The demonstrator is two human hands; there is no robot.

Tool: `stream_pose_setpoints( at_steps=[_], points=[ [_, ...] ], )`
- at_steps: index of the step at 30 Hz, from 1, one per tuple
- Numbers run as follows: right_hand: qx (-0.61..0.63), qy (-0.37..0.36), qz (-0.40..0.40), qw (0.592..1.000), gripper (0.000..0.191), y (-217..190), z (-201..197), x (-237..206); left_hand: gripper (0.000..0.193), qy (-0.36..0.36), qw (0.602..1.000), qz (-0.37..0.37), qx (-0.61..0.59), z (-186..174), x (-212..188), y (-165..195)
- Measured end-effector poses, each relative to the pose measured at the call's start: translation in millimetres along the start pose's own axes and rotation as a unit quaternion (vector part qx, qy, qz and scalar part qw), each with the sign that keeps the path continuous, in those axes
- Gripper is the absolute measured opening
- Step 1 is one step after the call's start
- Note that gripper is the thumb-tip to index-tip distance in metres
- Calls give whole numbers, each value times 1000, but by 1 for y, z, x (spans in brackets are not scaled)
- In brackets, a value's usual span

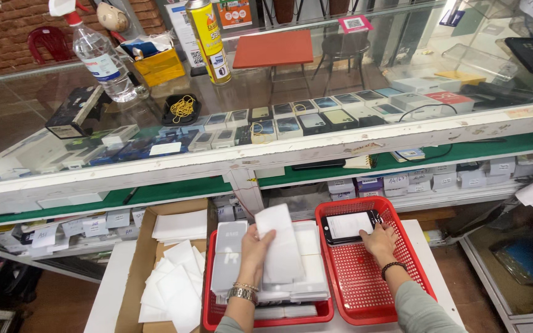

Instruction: The person repeatedly picks white pouches from a red basket, places them into a cardboard box, and then moves them back into the basket. The cycle continues throughout the clip without a visible final state.

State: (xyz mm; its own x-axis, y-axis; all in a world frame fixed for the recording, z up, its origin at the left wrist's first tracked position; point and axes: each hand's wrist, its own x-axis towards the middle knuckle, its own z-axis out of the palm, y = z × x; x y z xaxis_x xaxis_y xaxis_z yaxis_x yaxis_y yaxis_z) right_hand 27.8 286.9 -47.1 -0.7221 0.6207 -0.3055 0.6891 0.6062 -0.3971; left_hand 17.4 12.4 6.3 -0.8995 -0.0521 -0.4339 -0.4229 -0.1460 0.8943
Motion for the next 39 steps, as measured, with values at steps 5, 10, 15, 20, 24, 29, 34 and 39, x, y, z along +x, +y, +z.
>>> stream_pose_setpoints(
  at_steps=[5,10,15,20,24,29,34,39],
  points=[
    [110,50,-182,976,71,-20,9,-13,33,185,971,143,-41,-74,16,16],
    [46,5,-315,948,83,-75,35,-86,32,359,922,136,43,-141,16,10],
    [-96,-2,-352,931,118,-99,44,-130,52,503,844,18,184,-180,-9,-15],
    [-157,-71,-306,936,110,-107,38,-107,102,418,835,-161,320,-191,-10,-8],
    [-94,-83,-316,941,59,-115,33,-92,104,365,823,179,397,-146,6,10],
    [2,-88,-351,932,14,-120,26,-93,56,86,888,291,346,-63,-2,16],
    [284,-206,-345,871,22,-122,11,-94,67,-24,928,307,208,-26,-5,20],
    [418,-218,-300,830,46,-96,-2,-100,33,-229,973,23,-18,-18,8,20]
  ],
)
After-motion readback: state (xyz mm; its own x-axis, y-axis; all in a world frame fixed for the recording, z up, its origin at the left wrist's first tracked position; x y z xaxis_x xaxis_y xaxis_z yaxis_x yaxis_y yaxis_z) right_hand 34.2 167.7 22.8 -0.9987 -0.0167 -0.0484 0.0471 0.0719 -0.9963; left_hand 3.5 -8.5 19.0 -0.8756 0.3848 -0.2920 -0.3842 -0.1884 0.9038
